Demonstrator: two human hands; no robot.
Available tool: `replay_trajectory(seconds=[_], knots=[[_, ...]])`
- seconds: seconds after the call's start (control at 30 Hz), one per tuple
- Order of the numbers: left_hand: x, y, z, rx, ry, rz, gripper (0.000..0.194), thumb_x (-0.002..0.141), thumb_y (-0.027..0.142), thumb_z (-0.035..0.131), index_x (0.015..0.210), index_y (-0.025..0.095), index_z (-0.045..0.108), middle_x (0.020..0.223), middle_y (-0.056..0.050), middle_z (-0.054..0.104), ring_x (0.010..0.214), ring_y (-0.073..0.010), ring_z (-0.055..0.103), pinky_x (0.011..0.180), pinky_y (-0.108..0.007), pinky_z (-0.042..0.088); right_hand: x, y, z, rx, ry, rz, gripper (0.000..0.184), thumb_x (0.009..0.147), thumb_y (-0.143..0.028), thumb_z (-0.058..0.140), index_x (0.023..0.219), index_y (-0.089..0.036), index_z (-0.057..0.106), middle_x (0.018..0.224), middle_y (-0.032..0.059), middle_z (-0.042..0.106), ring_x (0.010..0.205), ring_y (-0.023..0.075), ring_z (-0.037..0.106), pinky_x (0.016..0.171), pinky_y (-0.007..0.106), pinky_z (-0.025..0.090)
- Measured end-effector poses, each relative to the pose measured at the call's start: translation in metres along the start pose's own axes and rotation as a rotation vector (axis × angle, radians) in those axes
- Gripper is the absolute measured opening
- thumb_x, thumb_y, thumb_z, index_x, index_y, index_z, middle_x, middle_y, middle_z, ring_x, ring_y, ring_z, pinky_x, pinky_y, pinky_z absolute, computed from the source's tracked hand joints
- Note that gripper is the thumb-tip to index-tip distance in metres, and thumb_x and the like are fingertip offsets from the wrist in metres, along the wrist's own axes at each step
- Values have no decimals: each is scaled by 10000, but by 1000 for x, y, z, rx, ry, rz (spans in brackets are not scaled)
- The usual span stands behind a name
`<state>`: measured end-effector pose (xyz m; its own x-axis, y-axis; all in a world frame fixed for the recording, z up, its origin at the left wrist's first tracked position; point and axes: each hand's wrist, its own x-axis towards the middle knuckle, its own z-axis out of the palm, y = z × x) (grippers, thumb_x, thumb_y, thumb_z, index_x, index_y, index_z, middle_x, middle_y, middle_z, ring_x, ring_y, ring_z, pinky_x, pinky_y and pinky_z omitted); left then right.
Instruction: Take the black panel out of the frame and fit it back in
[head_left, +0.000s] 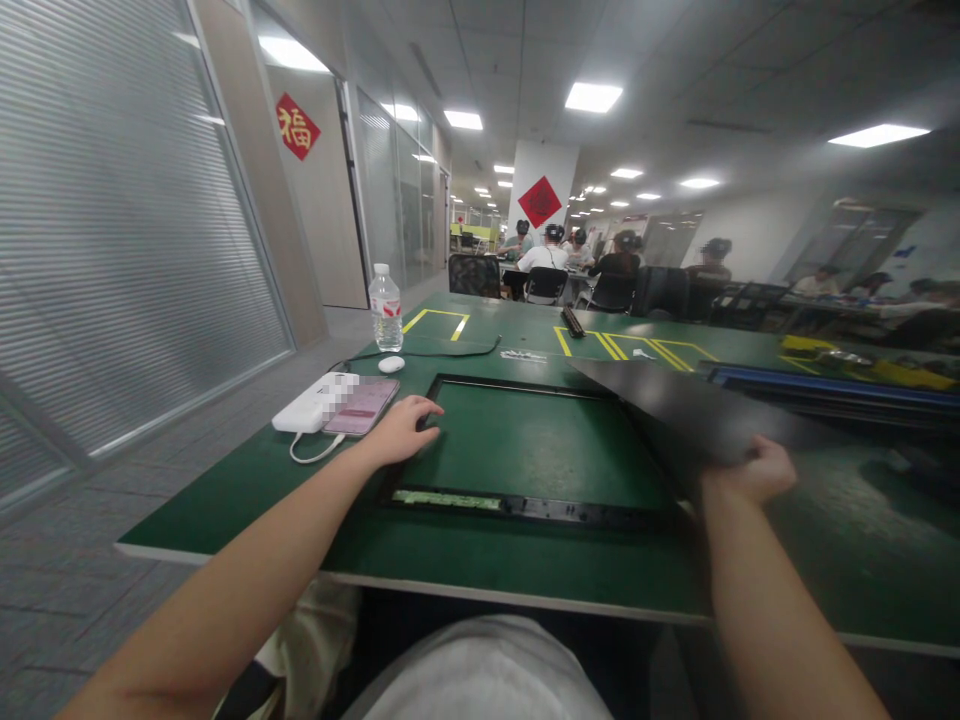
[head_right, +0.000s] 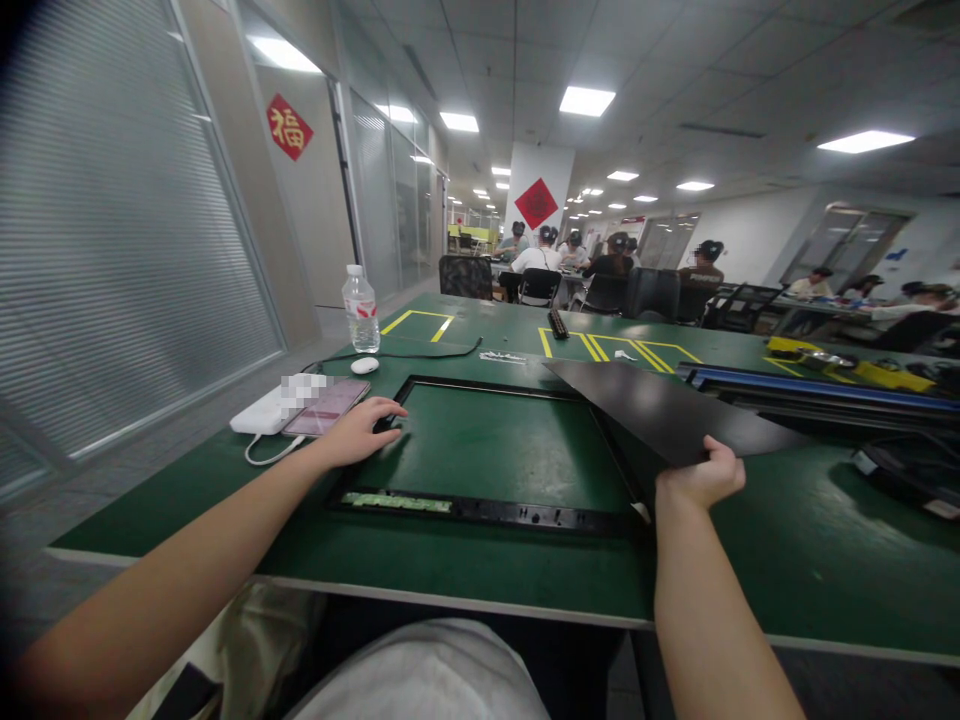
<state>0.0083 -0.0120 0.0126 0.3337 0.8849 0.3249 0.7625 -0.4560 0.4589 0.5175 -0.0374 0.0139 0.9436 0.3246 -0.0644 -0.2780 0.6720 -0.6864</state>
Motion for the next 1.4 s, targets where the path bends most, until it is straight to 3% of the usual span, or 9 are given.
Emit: replay_trajectory(seconds=[0.13, 0.43, 0.63, 0.9, 1.17, 1.4], knots=[[1, -1, 1, 1, -7, 5, 399, 788, 409, 586, 1096, 190, 714, 1193, -121, 637, 1134, -301, 601, 1051, -456, 446, -8, -3, 2, -46, 73, -196, 203, 649, -27, 540, 564, -201, 478, 750, 11, 553, 846, 164, 617, 642, 271, 580], [0, -2, 2, -1, -10, 10, 398, 776, 400, 596, 1093, 192, 715, 1217, -129, 639, 1153, -309, 598, 1057, -462, 444, -15, -1, 4, -88, 120, -133, 171, 659, -83, 539, 676, -247, 493, 839, 7, 602, 796, 172, 651, 567, 290, 580], [1, -4, 3, -6, -11, 17, 395, 765, 397, 602, 1083, 197, 722, 1209, -125, 647, 1151, -309, 604, 1057, -461, 448, -8, 6, 2, -179, 138, -35, 196, 647, -88, 532, 798, -211, 526, 854, 0, 598, 758, 148, 624, 556, 257, 540], [0, -3, 3, 9, -36, 16, 408, 780, 398, 583, 1102, 190, 720, 1223, -133, 641, 1166, -305, 600, 1058, -444, 448, 9, 22, -6, -264, 105, 165, 325, 614, -58, 549, 901, -212, 536, 917, 0, 614, 768, 168, 639, 610, 340, 587], [-1, 0, 2, -6, -34, 25, 407, 780, 425, 585, 1084, 195, 727, 1207, -136, 651, 1150, -312, 607, 1063, -462, 441, 21, 28, -10, -277, -35, 372, 273, 722, -17, 521, 920, -204, 532, 861, -4, 624, 654, 128, 629, 637, 331, 621], [-1, 0, 2, -23, -39, 18, 395, 769, 419, 603, 1075, 204, 730, 1204, -131, 654, 1162, -314, 596, 1078, -471, 424, 21, 29, -11, -302, -83, 451, 330, 781, 10, 477, 1027, -190, 571, 916, 25, 666, 642, 126, 639, 646, 313, 621]])
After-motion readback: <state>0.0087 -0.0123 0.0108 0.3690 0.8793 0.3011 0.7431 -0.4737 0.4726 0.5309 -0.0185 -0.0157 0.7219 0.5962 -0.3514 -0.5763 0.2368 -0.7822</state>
